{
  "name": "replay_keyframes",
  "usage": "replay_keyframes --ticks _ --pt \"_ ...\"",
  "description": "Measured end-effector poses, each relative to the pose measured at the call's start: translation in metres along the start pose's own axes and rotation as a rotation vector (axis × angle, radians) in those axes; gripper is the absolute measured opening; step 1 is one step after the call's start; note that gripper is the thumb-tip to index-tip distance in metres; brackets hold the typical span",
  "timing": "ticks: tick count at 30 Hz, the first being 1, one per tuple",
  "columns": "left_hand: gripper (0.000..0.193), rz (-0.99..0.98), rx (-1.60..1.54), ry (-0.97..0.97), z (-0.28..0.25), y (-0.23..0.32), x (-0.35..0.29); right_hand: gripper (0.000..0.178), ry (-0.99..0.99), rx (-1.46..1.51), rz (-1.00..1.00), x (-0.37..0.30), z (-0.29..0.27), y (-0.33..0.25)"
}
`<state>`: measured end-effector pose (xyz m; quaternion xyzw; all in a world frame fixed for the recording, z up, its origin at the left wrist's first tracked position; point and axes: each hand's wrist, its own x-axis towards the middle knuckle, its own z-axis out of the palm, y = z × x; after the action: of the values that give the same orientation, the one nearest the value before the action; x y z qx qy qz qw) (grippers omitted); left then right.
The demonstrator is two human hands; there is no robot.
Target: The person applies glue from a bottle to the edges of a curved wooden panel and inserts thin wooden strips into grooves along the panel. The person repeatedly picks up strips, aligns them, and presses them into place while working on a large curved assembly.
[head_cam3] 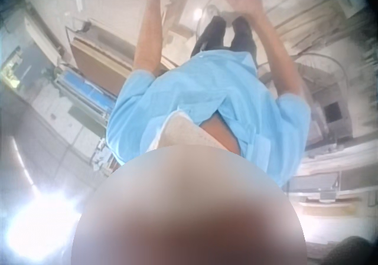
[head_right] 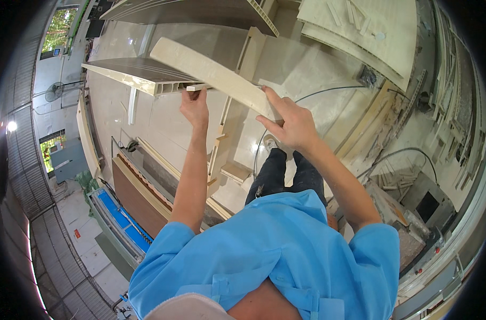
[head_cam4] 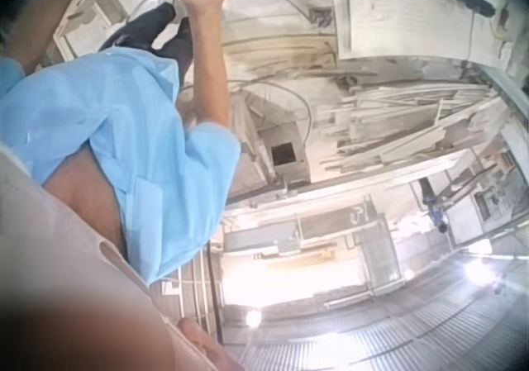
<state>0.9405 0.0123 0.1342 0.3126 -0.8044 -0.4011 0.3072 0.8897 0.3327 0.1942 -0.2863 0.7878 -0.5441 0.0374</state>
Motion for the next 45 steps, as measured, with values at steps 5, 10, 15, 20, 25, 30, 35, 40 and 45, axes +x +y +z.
replay_keyframes --ticks 5,10,15,20,25,30,35,40,45 --pt "0.026 0.182 0.181 0.002 0.000 -0.020 -0.005 0.077 -0.083 -0.054 -0.091 -0.005 0.002 -0.006" --pt "0.028 0.255 0.260 -0.054 -0.009 -0.029 -0.005 0.076 -0.079 -0.071 -0.154 -0.009 0.014 0.002" --pt "0.024 0.111 0.110 -0.001 -0.003 -0.020 -0.001 0.074 -0.206 -0.415 -0.092 -0.004 0.029 0.027" --pt "0.021 0.165 0.348 -0.138 -0.007 -0.024 0.000 0.073 -0.178 -0.186 -0.158 -0.019 0.032 0.033" --pt "0.022 0.220 0.375 0.027 -0.002 -0.025 0.001 0.073 -0.248 -0.329 0.002 -0.014 0.028 0.035" --pt "0.032 0.141 0.377 -0.058 0.000 -0.003 0.006 0.071 -0.253 -0.180 0.271 -0.012 0.014 0.017" --pt "0.035 0.103 0.348 -0.053 -0.002 -0.002 0.009 0.072 0.133 0.117 -0.045 -0.018 0.025 0.011" --pt "0.033 0.166 0.359 -0.070 0.000 -0.019 0.008 0.072 -0.214 -0.202 0.042 -0.018 0.032 0.040" --pt "0.025 0.079 0.248 -0.033 0.009 -0.008 0.004 0.072 -0.168 -0.006 0.228 -0.022 0.020 0.023"
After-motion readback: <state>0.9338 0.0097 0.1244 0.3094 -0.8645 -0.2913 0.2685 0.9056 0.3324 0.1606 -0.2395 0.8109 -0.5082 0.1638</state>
